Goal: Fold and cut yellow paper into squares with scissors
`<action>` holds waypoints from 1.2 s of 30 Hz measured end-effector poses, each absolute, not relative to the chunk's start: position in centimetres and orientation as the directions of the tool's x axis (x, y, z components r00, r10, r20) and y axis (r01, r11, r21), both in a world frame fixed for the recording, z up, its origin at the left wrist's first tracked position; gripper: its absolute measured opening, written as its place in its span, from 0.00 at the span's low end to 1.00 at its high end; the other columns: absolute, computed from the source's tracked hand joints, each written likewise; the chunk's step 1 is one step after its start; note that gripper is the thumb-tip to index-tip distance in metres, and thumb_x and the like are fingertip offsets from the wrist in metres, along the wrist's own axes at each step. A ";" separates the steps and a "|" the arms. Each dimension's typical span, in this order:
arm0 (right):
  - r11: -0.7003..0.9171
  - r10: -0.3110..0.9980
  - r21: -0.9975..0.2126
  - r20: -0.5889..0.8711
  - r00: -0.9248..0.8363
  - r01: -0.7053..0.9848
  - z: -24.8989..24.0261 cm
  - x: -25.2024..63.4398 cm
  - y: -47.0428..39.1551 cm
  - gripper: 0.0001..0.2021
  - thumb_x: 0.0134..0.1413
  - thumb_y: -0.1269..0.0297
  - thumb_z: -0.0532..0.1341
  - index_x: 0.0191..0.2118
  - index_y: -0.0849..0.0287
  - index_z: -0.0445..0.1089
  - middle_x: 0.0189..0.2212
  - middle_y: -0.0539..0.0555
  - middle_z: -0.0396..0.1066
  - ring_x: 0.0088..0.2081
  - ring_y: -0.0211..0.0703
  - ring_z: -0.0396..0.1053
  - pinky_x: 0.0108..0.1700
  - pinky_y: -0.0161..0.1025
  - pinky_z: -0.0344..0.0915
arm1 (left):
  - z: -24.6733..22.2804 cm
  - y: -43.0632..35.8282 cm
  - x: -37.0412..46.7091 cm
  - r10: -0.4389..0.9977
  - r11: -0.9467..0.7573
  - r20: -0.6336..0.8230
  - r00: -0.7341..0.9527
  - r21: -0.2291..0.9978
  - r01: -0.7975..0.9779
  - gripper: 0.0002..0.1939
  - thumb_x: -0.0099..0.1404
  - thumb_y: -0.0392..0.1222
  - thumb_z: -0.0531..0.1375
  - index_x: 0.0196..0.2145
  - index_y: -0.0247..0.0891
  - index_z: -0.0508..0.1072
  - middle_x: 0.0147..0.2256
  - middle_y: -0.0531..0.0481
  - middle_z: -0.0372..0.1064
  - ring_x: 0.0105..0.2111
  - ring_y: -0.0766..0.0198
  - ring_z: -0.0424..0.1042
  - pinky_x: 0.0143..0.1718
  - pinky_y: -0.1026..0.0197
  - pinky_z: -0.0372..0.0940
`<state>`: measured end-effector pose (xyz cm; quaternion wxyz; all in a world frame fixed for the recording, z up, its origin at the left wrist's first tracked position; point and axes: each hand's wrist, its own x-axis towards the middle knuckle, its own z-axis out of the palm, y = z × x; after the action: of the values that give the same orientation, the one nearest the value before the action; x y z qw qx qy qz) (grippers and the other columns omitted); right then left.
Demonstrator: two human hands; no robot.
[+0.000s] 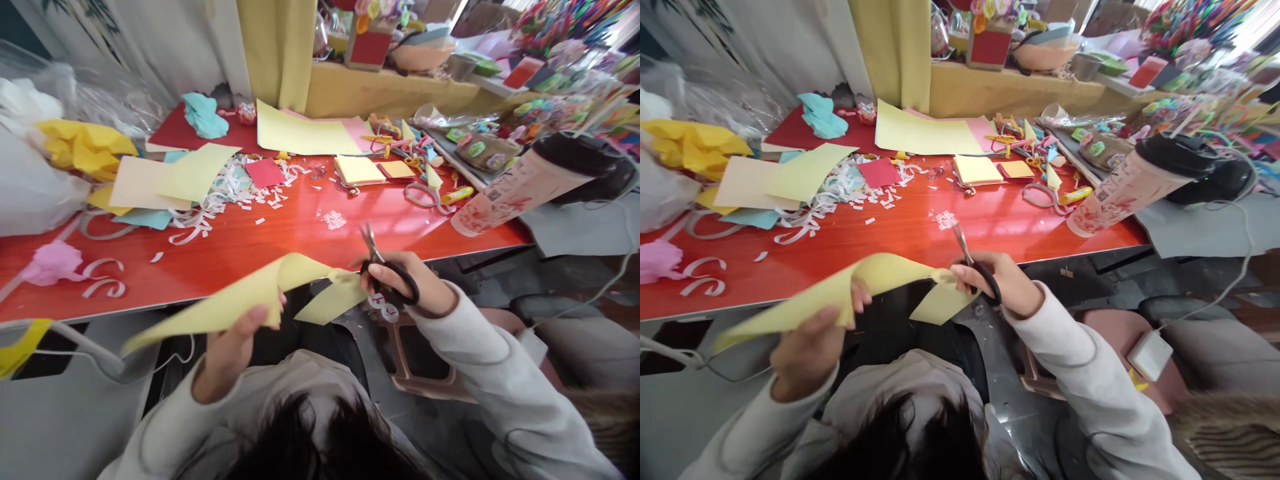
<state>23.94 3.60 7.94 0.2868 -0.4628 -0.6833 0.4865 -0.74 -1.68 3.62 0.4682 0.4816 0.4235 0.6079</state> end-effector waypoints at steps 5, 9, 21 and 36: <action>0.160 0.964 -0.906 0.057 -0.261 0.393 5.6 22.1 3.9 0.25 0.45 0.51 0.64 0.47 0.60 0.67 0.35 0.55 0.72 0.35 0.44 0.71 0.38 0.39 0.68 | 7.2 3.5 -2.5 0.964 -0.249 0.218 -0.153 0.940 -0.234 0.09 0.57 0.38 0.60 0.20 0.36 0.71 0.29 0.51 0.72 0.36 0.62 0.72 0.42 0.59 0.66; 0.194 0.972 -0.906 0.127 -0.197 0.376 4.9 21.0 5.1 0.28 0.44 0.52 0.66 0.51 0.58 0.63 0.41 0.57 0.70 0.42 0.47 0.69 0.43 0.44 0.68 | 8.8 6.0 -2.8 0.984 -0.170 0.157 -0.089 0.970 -0.172 0.08 0.57 0.38 0.60 0.23 0.34 0.73 0.28 0.50 0.73 0.34 0.62 0.73 0.40 0.58 0.67; 0.198 0.910 -0.960 0.104 -0.402 0.199 3.9 18.5 9.9 0.29 0.41 0.58 0.66 0.50 0.57 0.58 0.42 0.55 0.63 0.46 0.47 0.65 0.48 0.49 0.66 | 10.2 3.7 -3.5 0.914 -0.375 0.356 0.193 0.925 0.065 0.10 0.58 0.41 0.62 0.39 0.46 0.76 0.40 0.55 0.75 0.46 0.57 0.70 0.51 0.57 0.63; 0.191 0.878 -0.927 0.014 -0.479 0.323 4.8 19.1 12.6 0.29 0.40 0.50 0.66 0.47 0.60 0.61 0.41 0.59 0.68 0.41 0.47 0.69 0.42 0.45 0.68 | 5.2 -3.9 -0.3 0.500 0.086 -0.336 0.798 0.936 0.341 0.23 0.61 0.60 0.52 0.32 0.36 0.72 0.22 0.53 0.68 0.19 0.69 0.66 0.21 0.68 0.58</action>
<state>19.09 12.63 4.76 0.2903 -0.4198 -0.7152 0.4775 -0.29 -3.88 5.22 0.6674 0.6734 0.3122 0.0596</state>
